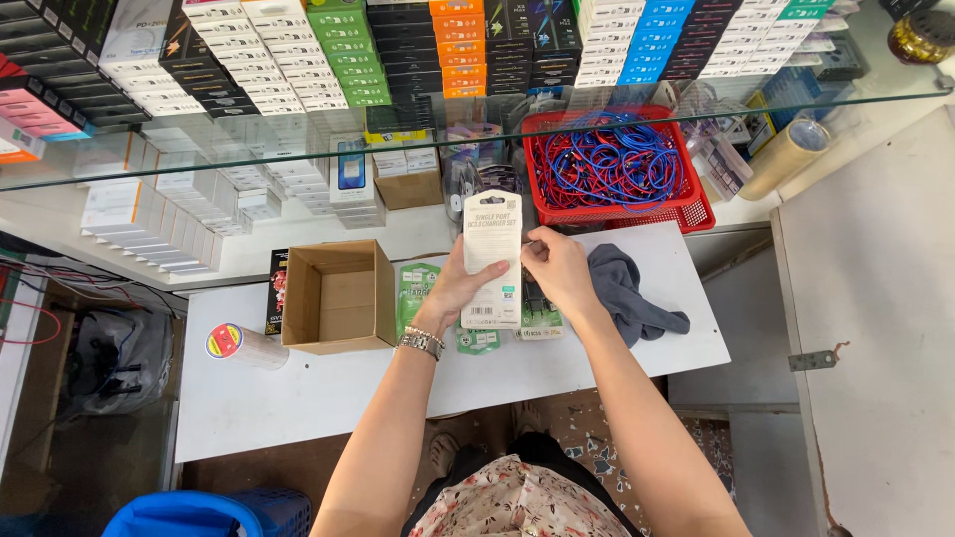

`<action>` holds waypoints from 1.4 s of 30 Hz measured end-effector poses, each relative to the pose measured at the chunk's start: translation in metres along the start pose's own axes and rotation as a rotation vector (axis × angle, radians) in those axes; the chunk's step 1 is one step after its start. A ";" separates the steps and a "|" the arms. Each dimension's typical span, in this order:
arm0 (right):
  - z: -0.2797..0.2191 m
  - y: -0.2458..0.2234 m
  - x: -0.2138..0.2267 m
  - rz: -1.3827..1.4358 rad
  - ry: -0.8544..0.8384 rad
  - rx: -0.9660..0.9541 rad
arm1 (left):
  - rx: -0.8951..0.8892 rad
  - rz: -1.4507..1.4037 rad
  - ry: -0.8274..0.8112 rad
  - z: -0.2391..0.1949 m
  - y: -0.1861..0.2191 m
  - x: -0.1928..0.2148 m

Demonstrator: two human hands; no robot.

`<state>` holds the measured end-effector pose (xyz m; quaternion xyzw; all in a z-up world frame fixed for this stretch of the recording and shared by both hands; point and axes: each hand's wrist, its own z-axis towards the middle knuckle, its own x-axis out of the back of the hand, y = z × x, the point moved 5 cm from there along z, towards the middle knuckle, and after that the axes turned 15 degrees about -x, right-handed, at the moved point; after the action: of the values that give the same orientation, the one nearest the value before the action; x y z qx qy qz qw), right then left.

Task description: The person wipes and arranges packaged electronic accessories on a glass display counter. They handle multiple small boxes and blister packs, using a cloth to clean the items and the counter surface, then place them into a cardboard box and on the shelf.

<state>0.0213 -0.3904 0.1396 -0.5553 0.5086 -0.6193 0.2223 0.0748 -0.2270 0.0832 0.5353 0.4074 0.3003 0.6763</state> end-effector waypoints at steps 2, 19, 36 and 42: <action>0.002 0.005 -0.002 0.051 -0.015 -0.079 | 0.000 0.042 -0.002 0.000 0.003 -0.002; 0.013 -0.006 -0.016 0.137 -0.112 -0.113 | -0.078 0.159 0.256 0.009 0.019 0.001; 0.020 0.014 -0.019 0.026 0.043 0.076 | -0.132 0.884 0.329 0.021 0.018 0.000; 0.034 0.013 -0.017 -0.083 -0.060 -0.053 | -0.134 0.886 0.329 0.020 0.010 0.002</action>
<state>0.0534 -0.3944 0.1156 -0.6000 0.4946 -0.5973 0.1967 0.0930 -0.2325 0.0941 0.5581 0.2211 0.6661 0.4426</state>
